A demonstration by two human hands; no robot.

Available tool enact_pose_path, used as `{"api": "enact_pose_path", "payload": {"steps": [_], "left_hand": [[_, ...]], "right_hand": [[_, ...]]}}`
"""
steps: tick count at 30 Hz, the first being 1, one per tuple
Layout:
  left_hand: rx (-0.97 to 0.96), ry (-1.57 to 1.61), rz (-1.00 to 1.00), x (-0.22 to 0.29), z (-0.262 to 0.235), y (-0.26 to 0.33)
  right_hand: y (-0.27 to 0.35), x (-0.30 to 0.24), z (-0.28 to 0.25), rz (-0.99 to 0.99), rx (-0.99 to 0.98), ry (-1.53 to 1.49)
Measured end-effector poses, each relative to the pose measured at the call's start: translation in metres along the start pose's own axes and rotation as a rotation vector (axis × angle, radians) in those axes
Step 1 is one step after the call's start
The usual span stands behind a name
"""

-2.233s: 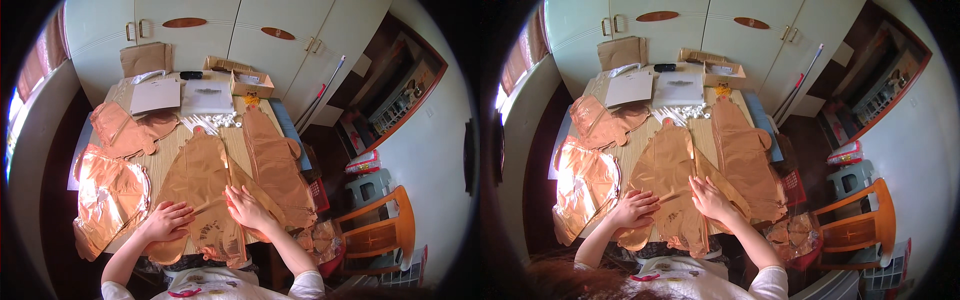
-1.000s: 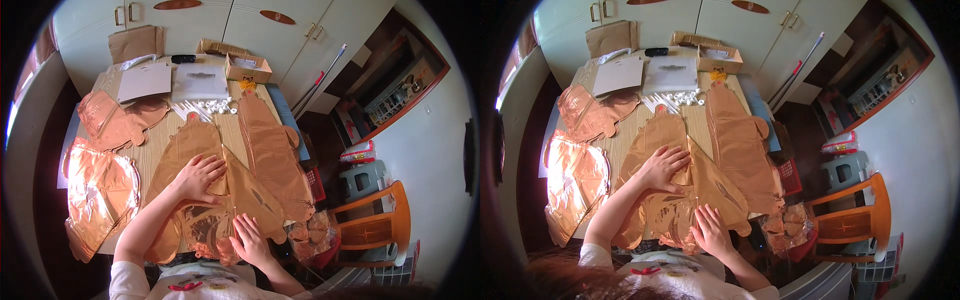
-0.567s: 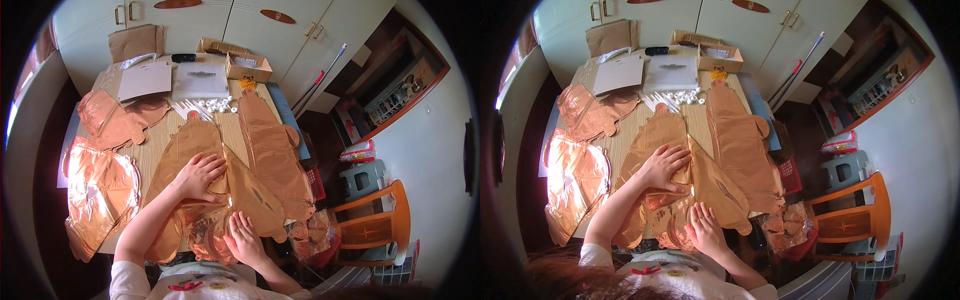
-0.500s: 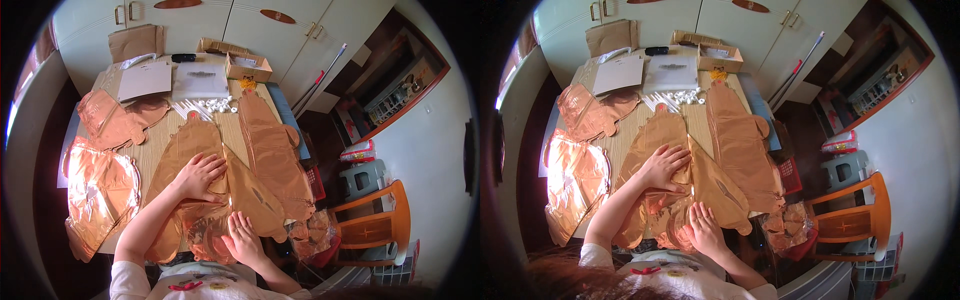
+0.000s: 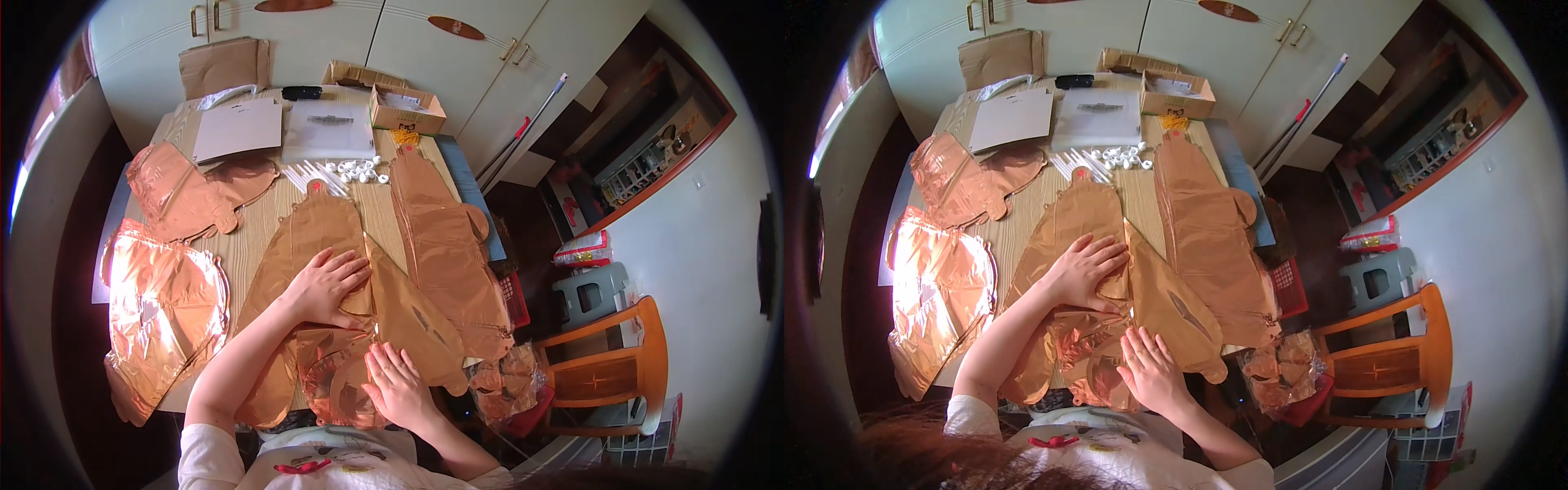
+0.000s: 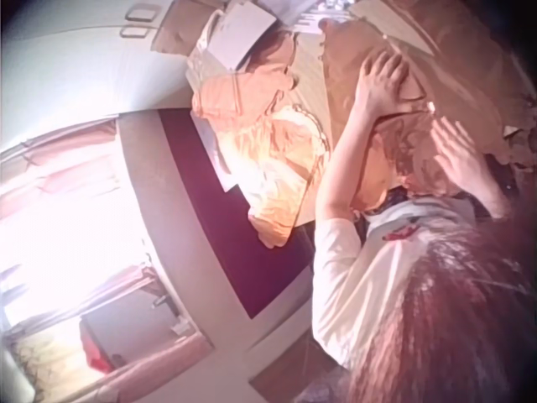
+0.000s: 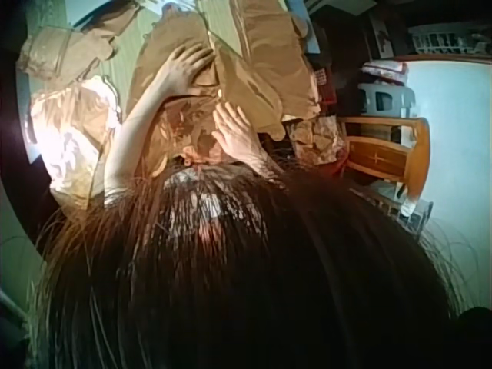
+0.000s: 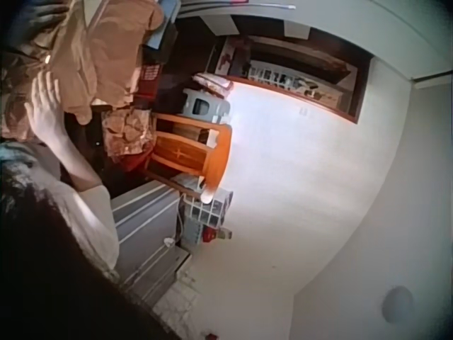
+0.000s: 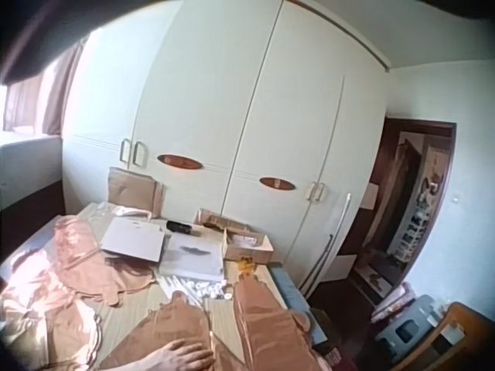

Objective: Folding large rose-gold metallic paper sheets into specific shapes at a table.

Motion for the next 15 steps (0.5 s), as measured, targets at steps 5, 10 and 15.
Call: {"api": "enact_pose_path", "payload": {"steps": [5,10,15], "left_hand": [[0.002,-0.012,0.002,-0.001,0.000,0.002],[-0.024,0.027,0.002,0.002,-0.001,0.001],[-0.081,-0.075,-0.014,0.002,0.003,-0.002]], "right_hand": [[-0.008,0.018,-0.004,-0.024,-0.006,-0.042],[-0.014,0.029,-0.010,-0.034,0.046,-0.071],[-0.020,0.034,-0.018,-0.028,0.042,-0.004]]}}
Point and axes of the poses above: each hand's wrist, its own y-axis away from the middle knuckle, its own z-axis out of the palm, x = y × z, the point moved 8 cm from there along -y, towards the middle knuckle, and after that the axes turned 10 degrees about -x, right-handed, at the moved point
